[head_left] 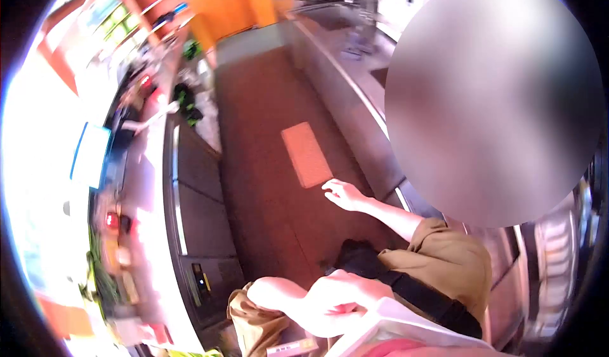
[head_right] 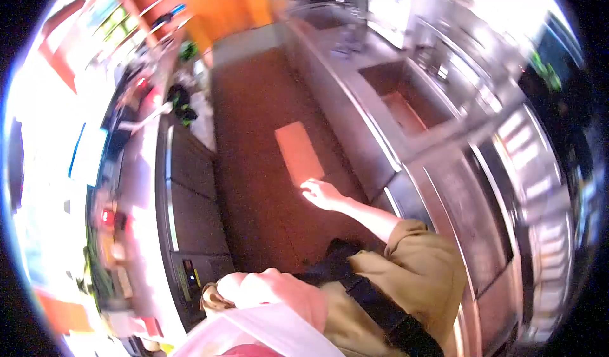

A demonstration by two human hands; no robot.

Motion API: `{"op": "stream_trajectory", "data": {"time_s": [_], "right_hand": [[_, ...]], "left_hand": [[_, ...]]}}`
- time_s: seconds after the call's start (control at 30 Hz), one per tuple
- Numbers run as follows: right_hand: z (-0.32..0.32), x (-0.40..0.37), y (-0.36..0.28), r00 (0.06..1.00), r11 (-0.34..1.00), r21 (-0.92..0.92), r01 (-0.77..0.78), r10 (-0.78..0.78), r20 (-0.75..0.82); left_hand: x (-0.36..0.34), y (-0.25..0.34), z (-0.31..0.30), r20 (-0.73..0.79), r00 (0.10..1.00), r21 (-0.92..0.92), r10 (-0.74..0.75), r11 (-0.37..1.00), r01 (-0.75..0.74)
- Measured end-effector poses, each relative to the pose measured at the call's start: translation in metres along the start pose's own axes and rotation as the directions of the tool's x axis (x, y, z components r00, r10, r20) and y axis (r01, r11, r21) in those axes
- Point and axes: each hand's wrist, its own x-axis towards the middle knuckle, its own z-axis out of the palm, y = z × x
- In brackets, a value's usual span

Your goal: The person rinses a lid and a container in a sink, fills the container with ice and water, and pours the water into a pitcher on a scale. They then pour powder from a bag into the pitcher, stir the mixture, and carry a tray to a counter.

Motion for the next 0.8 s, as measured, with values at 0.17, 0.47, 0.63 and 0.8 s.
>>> {"op": "stream_trajectory", "data": {"time_s": [0.17, 0.47, 0.63, 0.8], "right_hand": [[0.048, 0.131, 0.06, 0.99, 0.999, 0.048, -0.002, -0.005, 0.142], [0.018, 0.34, 0.233, 0.841, 0.894, -0.061, -0.444, 0.439, 0.317], [-0.002, 0.526, 0.258, 0.805, 0.823, 0.123, -0.555, 0.494, 0.328], [0.022, 0.713, 0.276, 0.759, 0.754, 0.2, -0.626, 0.529, 0.381]], "left_hand": [[0.026, 0.036, -0.127, -0.108, 0.836, 0.384, 0.538, 0.798, -0.464], [-0.063, -0.045, -0.549, -0.834, 0.506, 0.496, -0.219, 0.101, 0.862], [-0.166, -0.04, -0.549, -0.929, -0.281, -0.315, -0.242, 0.114, 0.942], [-0.205, -0.098, -0.658, -0.897, -0.435, -0.355, -0.08, 0.717, 0.6]]}}
